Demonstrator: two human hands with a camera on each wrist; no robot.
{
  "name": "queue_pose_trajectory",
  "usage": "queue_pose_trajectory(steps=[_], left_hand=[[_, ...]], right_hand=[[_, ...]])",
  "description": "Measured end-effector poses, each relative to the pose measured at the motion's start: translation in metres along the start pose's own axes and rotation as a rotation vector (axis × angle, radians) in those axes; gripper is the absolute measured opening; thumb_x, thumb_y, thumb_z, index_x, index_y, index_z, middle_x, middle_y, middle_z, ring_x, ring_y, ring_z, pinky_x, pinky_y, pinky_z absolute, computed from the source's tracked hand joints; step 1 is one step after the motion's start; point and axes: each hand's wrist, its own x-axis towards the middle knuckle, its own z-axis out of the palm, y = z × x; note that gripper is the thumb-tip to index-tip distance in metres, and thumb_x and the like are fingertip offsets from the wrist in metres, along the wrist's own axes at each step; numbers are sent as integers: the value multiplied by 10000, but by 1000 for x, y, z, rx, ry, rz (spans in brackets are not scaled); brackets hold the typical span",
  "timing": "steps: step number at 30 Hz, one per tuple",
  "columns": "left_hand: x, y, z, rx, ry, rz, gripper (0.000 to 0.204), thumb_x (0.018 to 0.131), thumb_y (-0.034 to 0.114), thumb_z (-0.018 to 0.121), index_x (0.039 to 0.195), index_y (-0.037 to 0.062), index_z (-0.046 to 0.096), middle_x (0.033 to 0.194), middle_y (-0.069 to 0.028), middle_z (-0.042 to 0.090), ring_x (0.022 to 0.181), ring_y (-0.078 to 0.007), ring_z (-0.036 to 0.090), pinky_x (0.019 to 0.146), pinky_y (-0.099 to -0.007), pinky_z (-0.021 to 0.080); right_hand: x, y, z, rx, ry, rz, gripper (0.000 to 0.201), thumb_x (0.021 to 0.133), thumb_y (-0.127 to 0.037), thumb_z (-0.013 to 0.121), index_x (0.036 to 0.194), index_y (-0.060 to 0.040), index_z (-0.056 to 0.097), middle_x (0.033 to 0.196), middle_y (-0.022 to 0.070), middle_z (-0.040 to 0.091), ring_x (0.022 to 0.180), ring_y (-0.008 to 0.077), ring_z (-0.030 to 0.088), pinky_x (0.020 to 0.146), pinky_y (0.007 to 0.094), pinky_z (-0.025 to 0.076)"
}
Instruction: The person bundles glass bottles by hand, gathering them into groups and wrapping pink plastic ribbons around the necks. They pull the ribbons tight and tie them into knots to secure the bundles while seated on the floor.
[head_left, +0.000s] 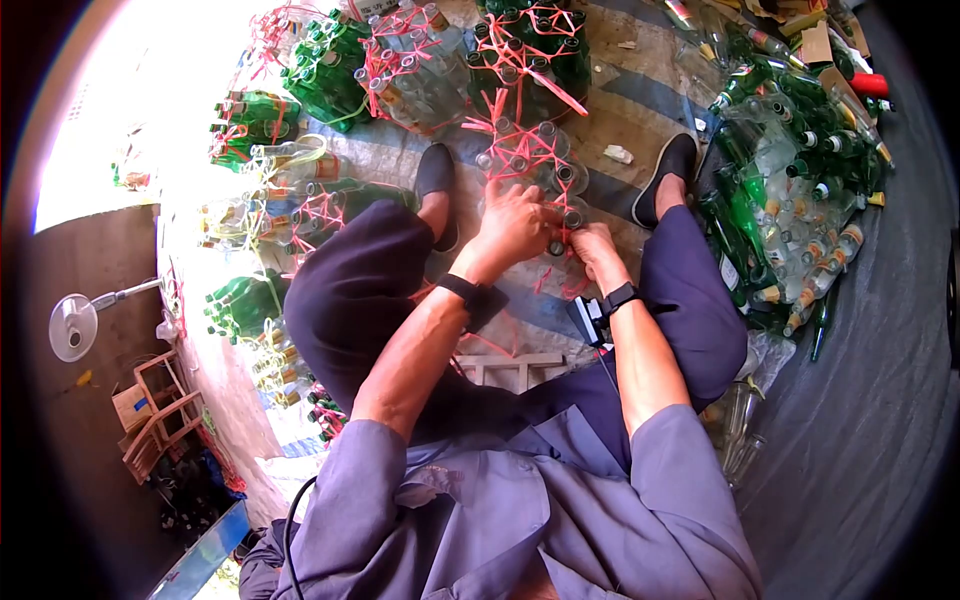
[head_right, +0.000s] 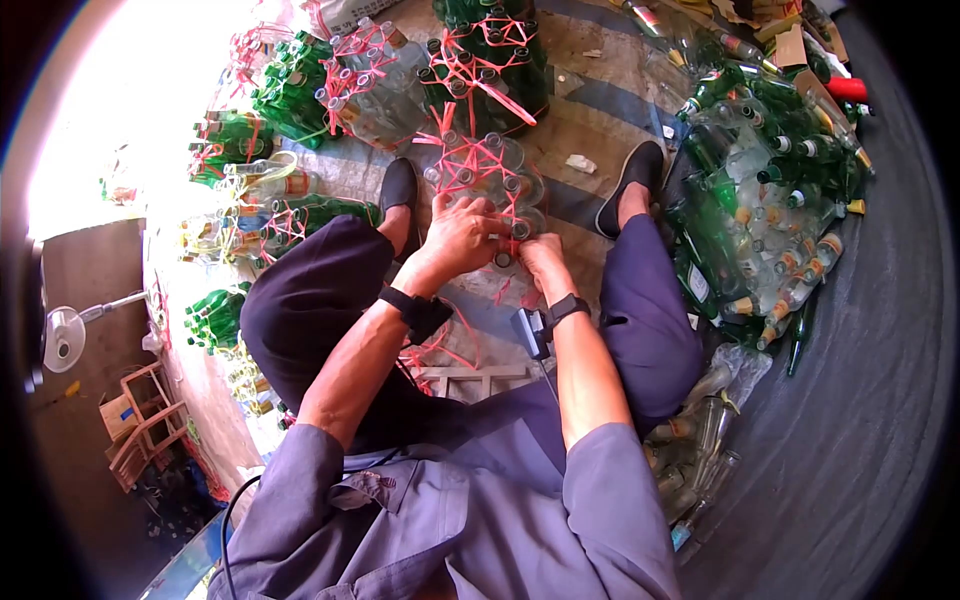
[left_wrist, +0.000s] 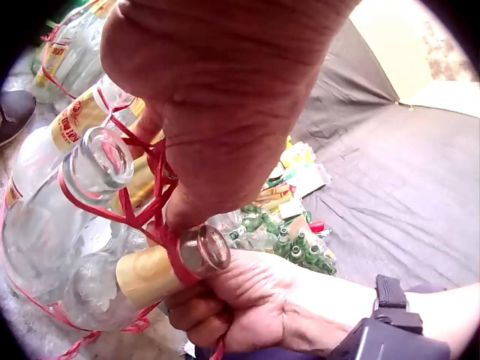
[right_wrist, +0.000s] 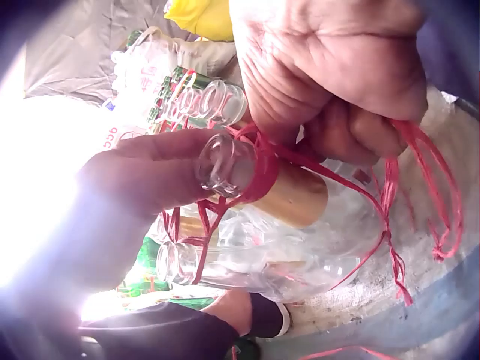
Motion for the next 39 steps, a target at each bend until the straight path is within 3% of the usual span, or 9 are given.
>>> queue_pose_trajectory(steps=[4,6,9,19,21,24,34,36,39], left_hand=[[1,2,1,10,18,-8,225,784,332,716,1000,300,766,1089,10,645,1105,-209,584,1060,-560,260],[0,1,1,9,22,-16,216,777,329,723,985,297,771,1070,18,647,1093,-201,589,1058,-545,266],[-1,2,2,13,61,-17,216,762,318,733,972,292,773,1060,18,649,1086,-196,592,1053,-533,272],[0,4,-1,4,29,-37,241,745,303,737,983,281,770,1048,14,652,1078,-197,596,1048,-529,277],[1,3,-1,12,15,-32,260,751,296,728,1008,282,765,1057,9,652,1089,-203,595,1056,-542,271],[1,3,0,4,14,-33,286,756,290,720,1039,283,758,1065,3,650,1101,-213,593,1069,-563,261],[2,1,-2,-12,-60,-38,295,763,289,705,1053,314,751,1101,-9,632,1145,-231,575,1079,-601,246],[2,0,-2,-13,-52,-23,288,765,277,697,1045,317,750,1113,-16,625,1152,-238,572,1081,-618,242],[2,1,-4,-5,-64,-17,278,767,266,690,1034,317,749,1119,-20,621,1157,-243,568,1080,-631,243]], right_hand=[[-7,1,-2,122,-47,130,122,848,-171,695,811,-55,700,593,-38,490,462,89,389,429,289,243],[-13,0,-13,365,-318,258,119,903,-184,644,811,-109,643,588,-78,383,457,47,306,414,230,196],[-9,10,-21,547,-458,290,159,928,-183,615,780,-135,583,605,-88,358,477,24,301,404,191,193],[0,14,-24,642,-472,407,136,903,-198,626,800,-124,578,645,-67,442,494,44,338,402,200,217],[-9,9,-20,407,-284,166,129,869,-169,634,765,-96,615,643,-40,506,492,59,375,414,234,231],[-11,9,-8,297,-171,25,137,834,-132,628,709,-76,635,635,-9,551,499,83,420,429,269,244],[-7,1,-8,148,-118,71,147,811,-104,632,676,-46,632,595,26,535,443,128,425,403,316,271],[-5,0,-9,-38,-150,-37,246,823,-158,691,629,-35,606,545,32,511,422,139,448,372,348,288],[-9,-4,-6,-64,-126,-168,353,819,-222,749,582,-27,576,491,41,492,376,159,462,336,363,293]])
